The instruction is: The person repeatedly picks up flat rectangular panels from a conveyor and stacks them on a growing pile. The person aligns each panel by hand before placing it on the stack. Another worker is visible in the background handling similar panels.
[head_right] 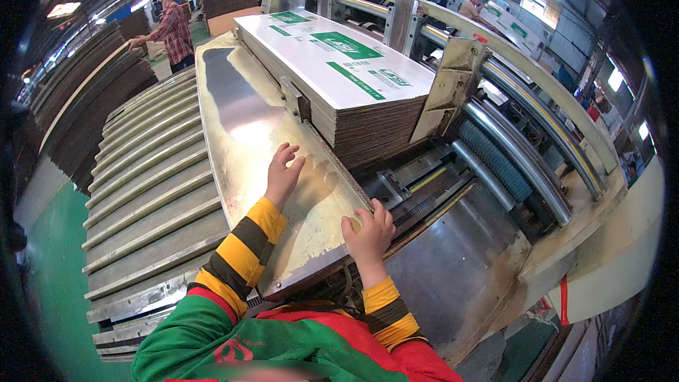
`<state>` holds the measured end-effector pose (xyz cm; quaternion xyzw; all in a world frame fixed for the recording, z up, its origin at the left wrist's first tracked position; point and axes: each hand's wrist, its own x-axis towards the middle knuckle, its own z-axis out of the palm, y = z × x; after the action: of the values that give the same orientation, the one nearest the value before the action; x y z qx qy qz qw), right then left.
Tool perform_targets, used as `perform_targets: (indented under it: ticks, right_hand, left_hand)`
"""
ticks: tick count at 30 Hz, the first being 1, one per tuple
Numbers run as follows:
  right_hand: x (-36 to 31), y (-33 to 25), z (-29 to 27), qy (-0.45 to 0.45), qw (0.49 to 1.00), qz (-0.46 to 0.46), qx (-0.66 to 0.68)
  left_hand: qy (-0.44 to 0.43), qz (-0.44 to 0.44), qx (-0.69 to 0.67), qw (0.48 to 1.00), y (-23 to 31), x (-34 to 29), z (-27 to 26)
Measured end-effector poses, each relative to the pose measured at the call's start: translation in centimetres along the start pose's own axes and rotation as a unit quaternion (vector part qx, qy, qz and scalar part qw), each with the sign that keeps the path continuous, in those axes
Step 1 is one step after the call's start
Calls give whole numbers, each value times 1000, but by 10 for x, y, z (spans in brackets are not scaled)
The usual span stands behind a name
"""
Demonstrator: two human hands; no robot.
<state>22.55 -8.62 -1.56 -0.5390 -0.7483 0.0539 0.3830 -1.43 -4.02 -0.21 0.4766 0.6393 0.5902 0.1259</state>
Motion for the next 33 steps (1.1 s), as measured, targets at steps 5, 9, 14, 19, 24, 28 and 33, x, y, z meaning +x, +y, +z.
perform_targets:
  ticks: [5, 9, 14, 19, 24, 28, 33]
  right_hand:
    - [-2, 5, 3, 27, 998, -21, 52]
    - [-1, 7, 5, 39, 996, -21, 76]
    - [1, 7, 5, 44, 996, -28, 71]
    - [0, 6, 4, 37, 997, -42, 44]
    - [0, 9, 4, 47, 995, -59, 65]
    - [0, 13, 5, 60, 993, -78, 71]
    - [0, 14, 5, 56, 992, -89, 73]
  left_hand:
    - [3, -14, -62, 998, 4, 7, -6]
    - [18, -18, -74, 997, 3, 9, -13]
    - [47, -33, -144, 988, 1, 15, -24]
    - [44, -104, -199, 974, 7, 13, -29]
    - [2, -144, -218, 965, 14, 10, -31]
    - [9, -127, -210, 969, 14, 10, -31]
    - [0, -126, -200, 972, 11, 10, -30]
